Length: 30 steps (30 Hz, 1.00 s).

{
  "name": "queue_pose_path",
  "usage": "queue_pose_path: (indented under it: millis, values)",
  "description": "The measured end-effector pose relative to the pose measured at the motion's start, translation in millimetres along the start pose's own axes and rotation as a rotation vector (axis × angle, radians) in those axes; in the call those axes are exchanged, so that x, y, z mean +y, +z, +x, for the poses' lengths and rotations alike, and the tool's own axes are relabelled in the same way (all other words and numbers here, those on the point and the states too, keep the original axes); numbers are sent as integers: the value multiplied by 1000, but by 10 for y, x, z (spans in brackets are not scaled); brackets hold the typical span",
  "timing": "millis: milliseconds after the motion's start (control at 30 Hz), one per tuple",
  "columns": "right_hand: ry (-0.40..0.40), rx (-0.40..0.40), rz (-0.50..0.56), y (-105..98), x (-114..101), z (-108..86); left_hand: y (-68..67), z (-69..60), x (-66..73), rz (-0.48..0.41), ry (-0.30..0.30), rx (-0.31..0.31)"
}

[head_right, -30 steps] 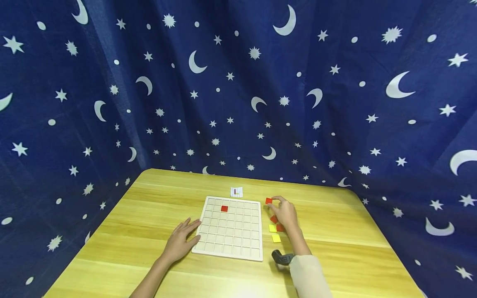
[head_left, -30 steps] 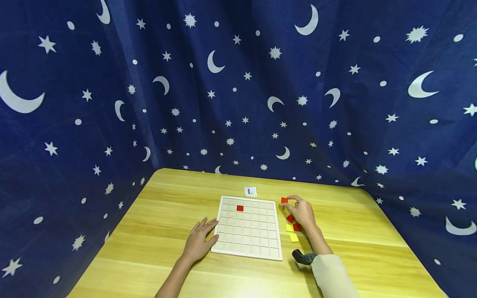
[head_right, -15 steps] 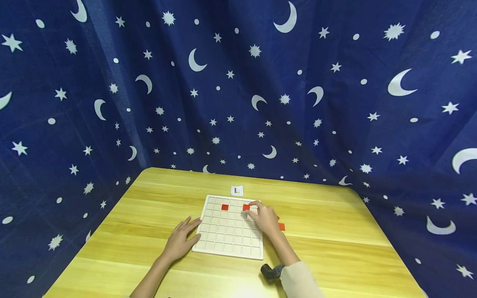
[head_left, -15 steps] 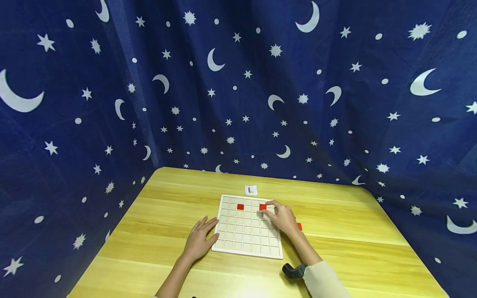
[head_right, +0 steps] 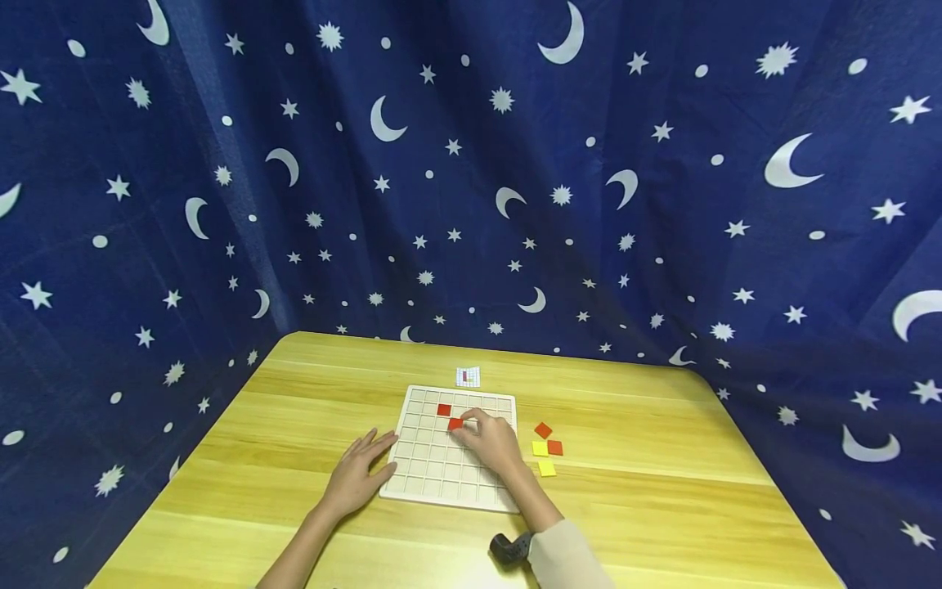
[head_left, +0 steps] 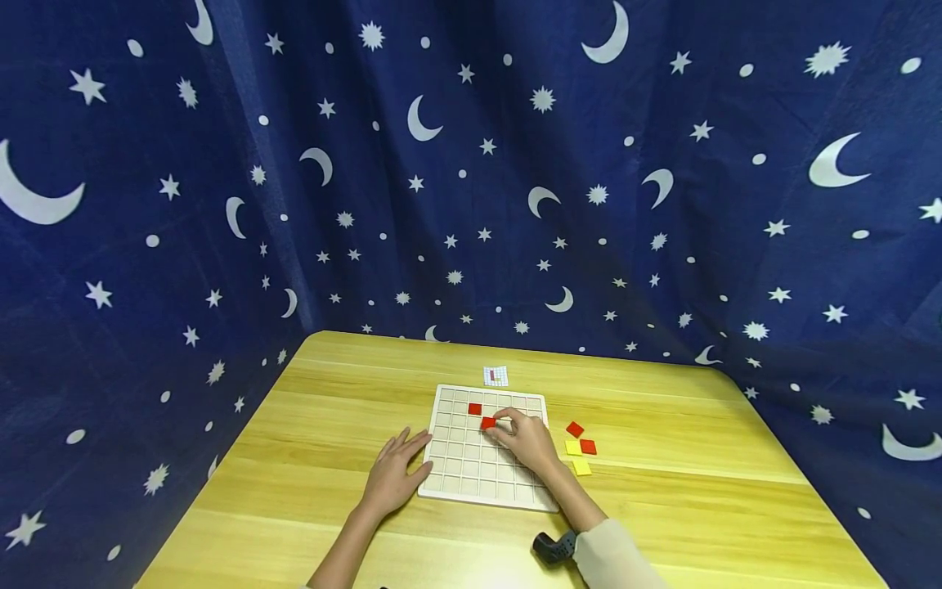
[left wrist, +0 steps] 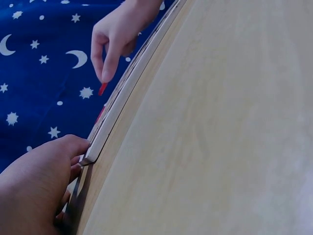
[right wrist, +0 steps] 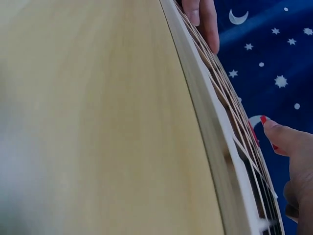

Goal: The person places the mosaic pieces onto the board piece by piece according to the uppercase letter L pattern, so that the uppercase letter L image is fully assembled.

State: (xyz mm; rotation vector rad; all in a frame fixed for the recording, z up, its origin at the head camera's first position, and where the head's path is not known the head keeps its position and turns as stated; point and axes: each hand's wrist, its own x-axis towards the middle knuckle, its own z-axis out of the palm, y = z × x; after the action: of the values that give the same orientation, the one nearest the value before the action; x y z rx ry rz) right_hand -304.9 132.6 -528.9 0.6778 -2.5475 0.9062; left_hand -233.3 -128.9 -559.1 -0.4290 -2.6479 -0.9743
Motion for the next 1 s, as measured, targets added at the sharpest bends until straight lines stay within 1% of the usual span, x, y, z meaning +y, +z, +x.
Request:
queue_pose_path:
  millis: [200, 300, 433, 600, 733, 1000]
  values:
    - [29, -22, 9, 109, -70, 65, 8, 0, -12, -1, 3, 13]
    - [30, -29, -2, 158, -90, 89, 23, -5, -24, -3, 11, 25]
    - [43, -18, -36, 208, -99, 116, 37, -5, -38, -3, 28, 41]
    - [73, -34, -69, 217, -111, 133, 30, -1, -34, -7, 24, 28]
    - [73, -48, -89, 212, -131, 136, 14, 1, -21, -6, 19, 21]
    - [63, -18, -93, 205, -136, 107, 11, -5, -17, -1, 26, 25]
